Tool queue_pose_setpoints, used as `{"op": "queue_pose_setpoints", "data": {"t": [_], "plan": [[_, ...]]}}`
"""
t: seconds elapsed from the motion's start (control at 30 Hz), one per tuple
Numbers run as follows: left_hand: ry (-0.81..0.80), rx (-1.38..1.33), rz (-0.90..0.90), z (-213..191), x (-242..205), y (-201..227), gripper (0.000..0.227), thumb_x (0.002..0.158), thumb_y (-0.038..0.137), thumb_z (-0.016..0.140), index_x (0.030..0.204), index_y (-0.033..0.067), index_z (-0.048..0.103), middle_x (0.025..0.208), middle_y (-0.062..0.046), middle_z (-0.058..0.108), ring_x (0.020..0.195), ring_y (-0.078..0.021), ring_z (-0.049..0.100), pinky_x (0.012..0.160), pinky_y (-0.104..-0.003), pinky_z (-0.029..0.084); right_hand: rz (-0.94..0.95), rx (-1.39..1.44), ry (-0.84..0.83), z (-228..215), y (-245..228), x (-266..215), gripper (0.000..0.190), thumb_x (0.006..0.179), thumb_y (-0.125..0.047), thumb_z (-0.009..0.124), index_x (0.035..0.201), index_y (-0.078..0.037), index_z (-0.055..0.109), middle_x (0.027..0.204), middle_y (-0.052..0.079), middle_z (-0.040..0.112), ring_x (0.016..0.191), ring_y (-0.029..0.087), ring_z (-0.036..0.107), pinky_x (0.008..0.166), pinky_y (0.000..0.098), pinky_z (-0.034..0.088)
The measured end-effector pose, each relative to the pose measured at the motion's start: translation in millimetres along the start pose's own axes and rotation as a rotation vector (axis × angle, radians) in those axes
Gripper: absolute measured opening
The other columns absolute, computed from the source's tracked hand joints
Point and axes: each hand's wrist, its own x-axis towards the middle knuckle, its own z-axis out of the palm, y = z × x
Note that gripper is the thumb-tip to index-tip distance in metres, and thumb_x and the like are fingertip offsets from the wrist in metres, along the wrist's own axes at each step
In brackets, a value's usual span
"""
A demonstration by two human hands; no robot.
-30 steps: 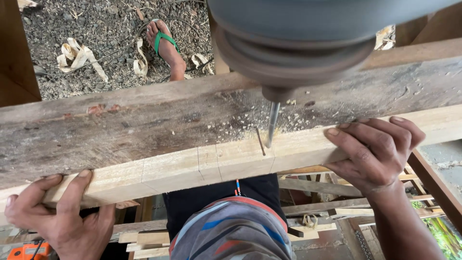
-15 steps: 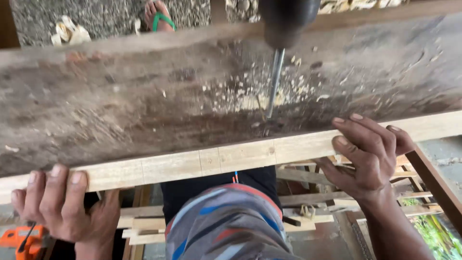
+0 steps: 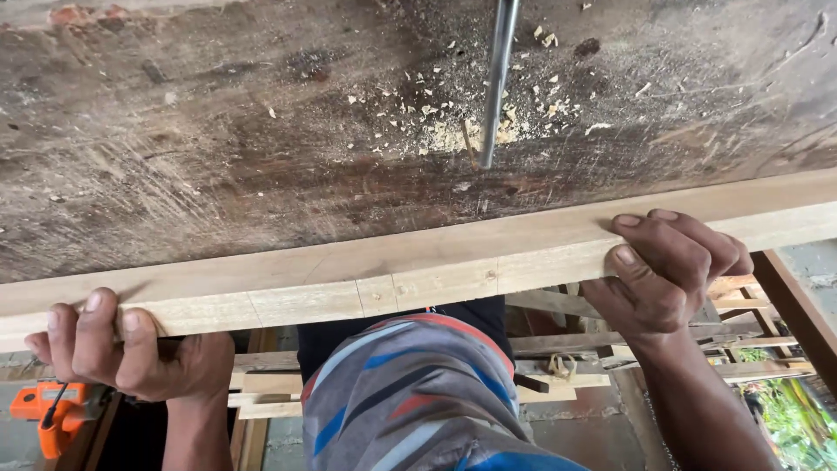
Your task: The person positions a wooden plank under a drill press and drills a series of holes along its length. They repeatedly adjust the plank's position to align with the drill bit and clear wood shavings from the work area.
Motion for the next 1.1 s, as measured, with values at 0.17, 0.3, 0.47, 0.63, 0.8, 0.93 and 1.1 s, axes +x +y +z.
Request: {"op": "queue_pose_setpoints", "data": {"t": [0.17,0.3,0.47,0.63,0.8,0.93,1.1], "plan": [[-0.017,-0.008,0.004,-1.0,-0.7,0.4,0.018,0.083,-0.001,0.052,0.095,0.0052,0.04,0.1,-0.022,0.048,0.103,-0.0411,0.039,0.097,-0.052,0.012,-0.009,0.011,0.042,0.8,-2.1,4.3,0.036,0.063,0.01,0.046,0.093,-0.009,0.043,0.088,0.012,0.056,0.08,0.028,0.041,0.077,0.0375,0.025],[-0.115,0.029,0.001,-7.9,21.0,5.7,0.024,0.081,0.01,0.062,0.093,-0.0008,0.043,0.098,-0.025,0.047,0.099,-0.0453,0.04,0.096,-0.055,0.014,0.004,-0.037,-0.008,-10.5,2.3,-1.5,0.028,0.066,-0.004,0.06,0.088,-0.012,0.044,0.087,0.009,0.057,0.081,0.029,0.046,0.082,0.0395,0.017],[-0.226,-0.102,0.032,-41.5,51.2,-8.2,0.033,0.07,0.022,0.076,0.092,0.0047,0.058,0.104,-0.016,0.052,0.094,-0.0318,0.048,0.082,-0.046,0.037,0.003,-0.07,-0.338,-43.0,-48.2,61.8,0.05,0.072,-0.011,0.078,0.107,0.004,0.045,0.112,0.028,0.047,0.104,0.036,0.05,0.091,0.0501,0.04],[-0.325,-0.016,-0.098,-58.5,29.6,-17.4,0.06,0.051,0.035,0.08,0.104,0.0211,0.057,0.114,-0.011,0.041,0.102,-0.027,0.041,0.087,-0.041,0.032,-0.011,-0.138,-0.191,-27.4,-39.6,32.5,0.057,0.058,-0.026,0.082,0.1,0.006,0.058,0.11,0.027,0.042,0.103,0.039,0.043,0.085,0.0491,0.044],[0.098,-0.115,-0.359,-86.4,-25.0,-15.1,0.054,0.061,0.034,0.079,0.102,0.0111,0.053,0.113,-0.013,0.038,0.106,-0.0253,0.04,0.089,-0.036,0.037,0.008,-0.246,-0.11,-22.9,-119.3,33.5,0.061,0.065,-0.026,0.079,0.104,0.013,0.053,0.118,0.032,0.039,0.114,0.046,0.039,0.09,0.0609,0.039],[-0.034,0.01,-1.05,-83.3,-91.2,-40.0,0.08,0.059,0.035,0.072,0.119,0.002,0.03,0.118,-0.019,0.032,0.111,-0.0314,0.029,0.092,-0.044,0.025,0.975,0.389,-0.53,19.3,-210.4,47.4,0.027,0.061,-0.013,0.069,0.083,-0.003,0.057,0.085,0.008,0.057,0.082,0.018,0.053,0.07,0.0259,0.039],[-0.378,-0.19,-1.311,-69.8,-104.7,-68.2,0.074,0.064,0.031,0.067,0.122,0.0024,0.033,0.117,-0.02,0.042,0.109,-0.0347,0.038,0.088,-0.041,0.032,1.852,1.415,-0.33,101.5,-247.9,71.3,0.042,0.068,0.009,0.042,0.106,-0.003,0.029,0.128,0.025,0.035,0.111,0.039,0.04,0.094,0.0441,0.032]]}}
